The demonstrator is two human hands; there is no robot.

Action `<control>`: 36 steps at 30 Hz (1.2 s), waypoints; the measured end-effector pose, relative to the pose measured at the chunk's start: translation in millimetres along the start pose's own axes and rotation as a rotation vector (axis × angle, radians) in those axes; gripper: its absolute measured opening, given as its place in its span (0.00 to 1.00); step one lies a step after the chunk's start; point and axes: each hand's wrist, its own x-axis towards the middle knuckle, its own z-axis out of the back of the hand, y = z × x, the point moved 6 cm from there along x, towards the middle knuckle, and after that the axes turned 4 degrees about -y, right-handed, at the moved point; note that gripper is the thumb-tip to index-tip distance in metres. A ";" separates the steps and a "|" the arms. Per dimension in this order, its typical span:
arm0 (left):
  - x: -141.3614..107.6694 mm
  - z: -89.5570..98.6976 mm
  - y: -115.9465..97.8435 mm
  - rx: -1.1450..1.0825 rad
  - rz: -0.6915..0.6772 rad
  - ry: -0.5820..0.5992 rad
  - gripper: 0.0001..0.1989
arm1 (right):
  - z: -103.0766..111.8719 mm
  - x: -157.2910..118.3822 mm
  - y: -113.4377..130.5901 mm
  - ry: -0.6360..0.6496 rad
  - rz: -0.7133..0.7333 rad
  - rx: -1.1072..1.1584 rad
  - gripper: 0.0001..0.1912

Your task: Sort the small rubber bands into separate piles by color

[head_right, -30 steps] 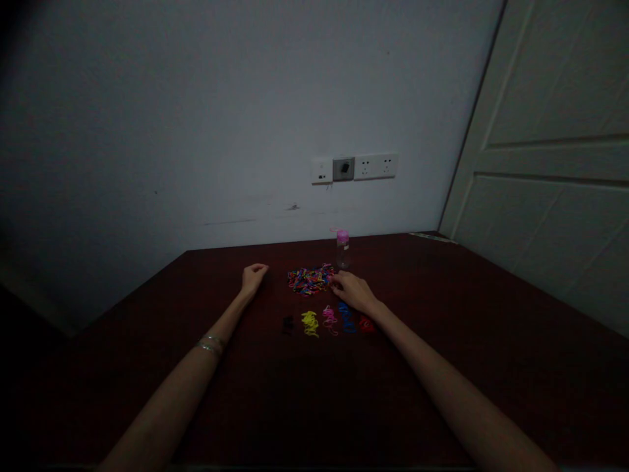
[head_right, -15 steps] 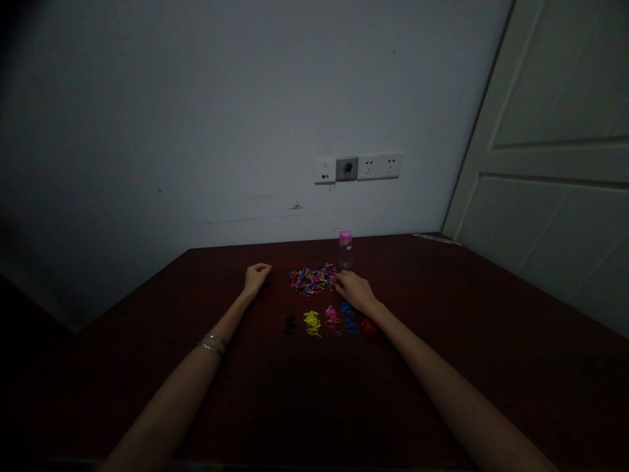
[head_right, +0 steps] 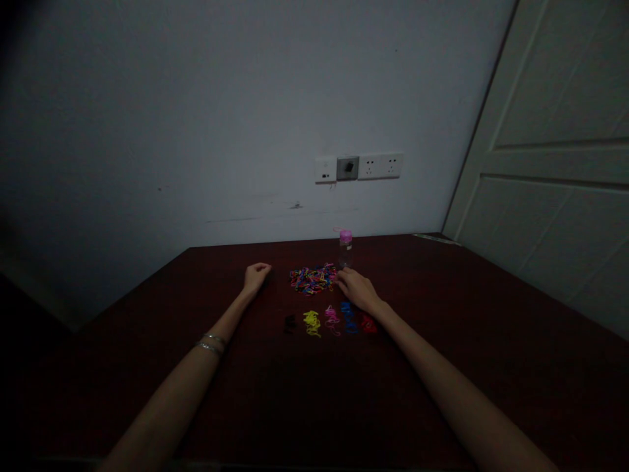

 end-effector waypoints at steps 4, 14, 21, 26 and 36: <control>-0.4 0.0 0.2 -0.006 -0.008 0.004 0.09 | 8.7 -0.7 10.3 0.090 0.113 0.192 0.11; -1.0 -0.5 -0.7 0.000 -0.001 0.016 0.10 | 4.9 -10.1 27.6 0.447 0.218 0.368 0.11; -0.9 -1.6 1.0 -0.004 0.002 0.029 0.09 | 9.3 -8.9 23.4 0.450 0.156 0.489 0.11; -0.9 -1.2 0.9 0.002 0.010 0.022 0.09 | 10.0 -7.2 19.1 0.429 0.096 0.541 0.12; -19.4 -11.0 -26.6 0.154 -0.134 0.194 0.09 | 8.6 -0.6 -58.7 0.106 -0.123 0.453 0.15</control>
